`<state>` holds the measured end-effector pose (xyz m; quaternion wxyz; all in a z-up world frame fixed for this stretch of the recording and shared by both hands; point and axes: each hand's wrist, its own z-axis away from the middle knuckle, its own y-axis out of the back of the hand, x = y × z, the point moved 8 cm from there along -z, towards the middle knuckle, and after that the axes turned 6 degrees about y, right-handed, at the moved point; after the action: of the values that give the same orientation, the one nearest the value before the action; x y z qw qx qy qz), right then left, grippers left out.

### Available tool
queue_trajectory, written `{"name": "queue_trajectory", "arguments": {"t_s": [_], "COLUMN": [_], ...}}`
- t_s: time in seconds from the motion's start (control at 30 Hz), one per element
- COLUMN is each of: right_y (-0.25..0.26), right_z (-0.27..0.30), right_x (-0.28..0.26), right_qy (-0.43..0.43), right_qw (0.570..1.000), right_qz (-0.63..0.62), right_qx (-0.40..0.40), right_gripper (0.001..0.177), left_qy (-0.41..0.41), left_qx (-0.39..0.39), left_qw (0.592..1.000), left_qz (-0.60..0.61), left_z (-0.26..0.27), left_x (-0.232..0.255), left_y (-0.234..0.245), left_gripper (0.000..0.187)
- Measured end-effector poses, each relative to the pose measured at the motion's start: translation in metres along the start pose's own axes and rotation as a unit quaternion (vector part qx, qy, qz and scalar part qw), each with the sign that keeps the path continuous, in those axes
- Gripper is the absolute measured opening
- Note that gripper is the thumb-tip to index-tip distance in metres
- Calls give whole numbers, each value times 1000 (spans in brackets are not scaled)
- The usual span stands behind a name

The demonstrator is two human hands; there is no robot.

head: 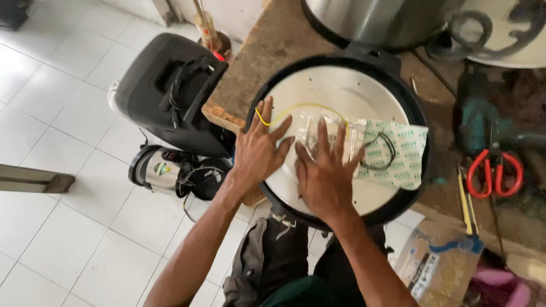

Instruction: The person works on a circular white electronic component, likely a speaker, placed on a workbench. They peel back a protective film from a foil-wrapped section, then use red-handled scissors to cut and strip the ends of black wires attached to the component.

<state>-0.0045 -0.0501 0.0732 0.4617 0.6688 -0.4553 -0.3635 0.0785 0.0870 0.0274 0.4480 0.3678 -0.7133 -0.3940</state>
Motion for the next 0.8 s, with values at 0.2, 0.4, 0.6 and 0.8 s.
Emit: {"name": "queue_trajectory", "arguments": {"t_s": [0.2, 0.4, 0.6, 0.8], "right_y": [4, 17, 32, 27], "right_z": [23, 51, 85, 69], "right_x": [-13, 16, 55, 67], "right_qy": [24, -18, -56, -114], "right_qw": [1000, 998, 989, 991], "right_qz": [4, 52, 120, 75], "right_qx": [13, 3, 70, -3], "right_gripper": [38, 36, 37, 47], "left_qy": [2, 2, -18, -21], "left_qx": [-11, -7, -7, -12], "left_qw": [1000, 1000, 1000, 1000], "left_qz": [3, 12, 11, 11], "left_z": [-2, -1, -1, -1], "left_x": [-1, -1, 4, -1], "left_y": [-1, -2, 7, -4], "left_gripper": [49, 48, 49, 51]}}
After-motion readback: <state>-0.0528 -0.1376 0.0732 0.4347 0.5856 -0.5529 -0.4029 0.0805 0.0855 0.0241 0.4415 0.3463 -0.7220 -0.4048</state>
